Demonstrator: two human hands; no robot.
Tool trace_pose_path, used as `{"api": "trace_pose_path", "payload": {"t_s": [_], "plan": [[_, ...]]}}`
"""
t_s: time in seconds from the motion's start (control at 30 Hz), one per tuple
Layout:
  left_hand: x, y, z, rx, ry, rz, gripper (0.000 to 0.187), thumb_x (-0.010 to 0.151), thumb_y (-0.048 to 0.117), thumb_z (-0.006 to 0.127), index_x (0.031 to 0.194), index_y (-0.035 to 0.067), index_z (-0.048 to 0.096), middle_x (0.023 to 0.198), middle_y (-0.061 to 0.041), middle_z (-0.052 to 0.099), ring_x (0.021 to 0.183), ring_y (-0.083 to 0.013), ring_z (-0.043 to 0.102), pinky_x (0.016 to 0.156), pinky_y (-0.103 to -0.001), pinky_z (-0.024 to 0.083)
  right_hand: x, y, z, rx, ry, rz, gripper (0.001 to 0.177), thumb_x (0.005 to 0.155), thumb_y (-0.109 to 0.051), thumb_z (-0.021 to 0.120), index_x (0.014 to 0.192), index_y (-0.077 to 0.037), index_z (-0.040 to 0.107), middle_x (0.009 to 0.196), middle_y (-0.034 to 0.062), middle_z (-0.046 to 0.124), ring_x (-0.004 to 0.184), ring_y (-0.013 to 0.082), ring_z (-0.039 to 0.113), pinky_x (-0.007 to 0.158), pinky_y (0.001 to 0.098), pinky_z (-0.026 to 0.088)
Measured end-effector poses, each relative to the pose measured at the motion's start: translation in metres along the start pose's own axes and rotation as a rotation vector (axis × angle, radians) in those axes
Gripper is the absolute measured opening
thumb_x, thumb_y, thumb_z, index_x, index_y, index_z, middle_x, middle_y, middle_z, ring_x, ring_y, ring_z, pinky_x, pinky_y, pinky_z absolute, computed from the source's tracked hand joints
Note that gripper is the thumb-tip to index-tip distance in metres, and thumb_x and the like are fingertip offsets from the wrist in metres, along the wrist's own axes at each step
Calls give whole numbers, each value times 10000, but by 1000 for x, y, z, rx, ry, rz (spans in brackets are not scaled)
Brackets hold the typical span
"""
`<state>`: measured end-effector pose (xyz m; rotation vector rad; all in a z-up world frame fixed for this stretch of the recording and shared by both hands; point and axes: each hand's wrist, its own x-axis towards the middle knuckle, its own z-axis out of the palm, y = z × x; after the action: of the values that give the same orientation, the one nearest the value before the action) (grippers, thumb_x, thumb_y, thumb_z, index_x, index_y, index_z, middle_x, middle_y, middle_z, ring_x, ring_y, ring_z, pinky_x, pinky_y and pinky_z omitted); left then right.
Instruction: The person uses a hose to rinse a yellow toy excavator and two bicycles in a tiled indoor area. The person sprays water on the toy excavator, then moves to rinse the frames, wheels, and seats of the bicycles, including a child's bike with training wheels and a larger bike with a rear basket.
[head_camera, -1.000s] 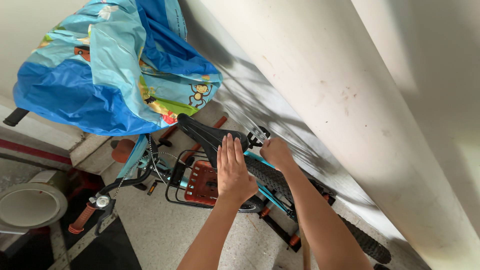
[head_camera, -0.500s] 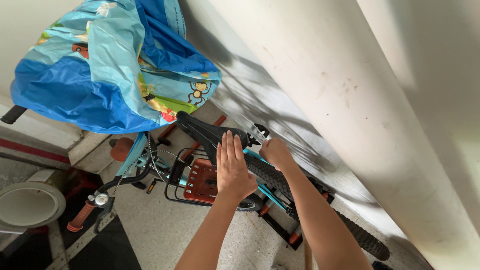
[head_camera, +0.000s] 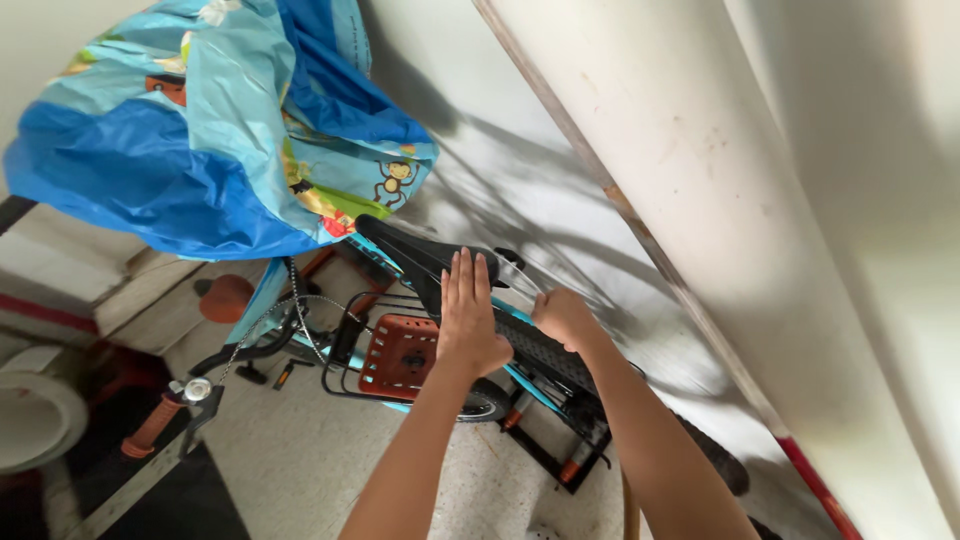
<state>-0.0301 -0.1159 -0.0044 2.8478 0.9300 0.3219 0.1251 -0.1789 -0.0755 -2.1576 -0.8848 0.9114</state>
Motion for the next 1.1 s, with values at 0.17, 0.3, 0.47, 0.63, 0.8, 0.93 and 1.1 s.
{"api": "trace_pose_path", "payload": {"t_s": [0.17, 0.3, 0.47, 0.63, 0.8, 0.93, 1.1], "plan": [[-15, -25, -1, -245, 74, 152, 1163, 610, 145, 805, 1567, -27, 167, 1659, -283, 99, 1553, -436, 55, 1243, -542, 104, -33, 19, -1, 21, 78, 140, 463, 1012, -315, 446, 909, 77, 669, 823, 238, 700, 637, 415, 723, 535, 480, 635], [-60, -40, -5, -247, 81, 231, 1098, 623, 127, 782, 1583, 78, 254, 1693, -216, 134, 1562, -413, 135, 1244, -534, 168, -75, 39, 8, -84, 189, 240, 468, 1035, -296, 467, 898, 85, 701, 874, 271, 727, 701, 433, 741, 666, 489, 624], [-118, -73, -11, -323, 25, 325, 1082, 614, 206, 833, 1556, 118, 307, 1652, -235, 153, 1521, -430, 200, 1191, -643, 207, -156, 53, 19, -749, 195, 41, 243, 795, -181, 644, 934, -49, 794, 1024, 203, 735, 1007, 409, 694, 888, 496, 580], [-170, -115, -16, -306, -112, 409, 1067, 636, 288, 855, 1560, 174, 333, 1681, -203, 104, 1522, -425, 216, 1171, -679, 244, -272, 49, 40, -101, 631, 453, 316, 909, -264, 577, 1021, -19, 743, 1117, 241, 688, 1090, 441, 652, 933, 531, 523], [-197, -118, -27, -215, -392, 318, 1061, 721, 394, 836, 1601, 241, 263, 1724, -113, -21, 1537, -384, 220, 1166, -681, 261, -387, 31, 53, -314, 601, 507, 338, 903, -236, 550, 1041, -18, 769, 1152, 226, 717, 1128, 399, 677, 990, 501, 530], [-223, -103, -29, -257, -493, 364, 1055, 730, 408, 808, 1611, 261, 247, 1744, -86, -58, 1522, -395, 252, 1175, -630, 311, -461, 14, 71, -66, 745, 652, 336, 898, -232, 554, 1075, 1, 718, 1159, 221, 700, 1115, 402, 666, 932, 520, 541], [-254, -72, -34, -268, -538, 408, 1039, 754, 428, 804, 1614, 263, 245, 1726, -91, -73, 1551, -388, 214, 1177, -526, 364, -523, 2, 77, -38, 764, 768, 320, 839, -176, 610, 1088, -13, 728, 1168, 221, 708, 1124, 391, 676, 950, 508, 541]]}}
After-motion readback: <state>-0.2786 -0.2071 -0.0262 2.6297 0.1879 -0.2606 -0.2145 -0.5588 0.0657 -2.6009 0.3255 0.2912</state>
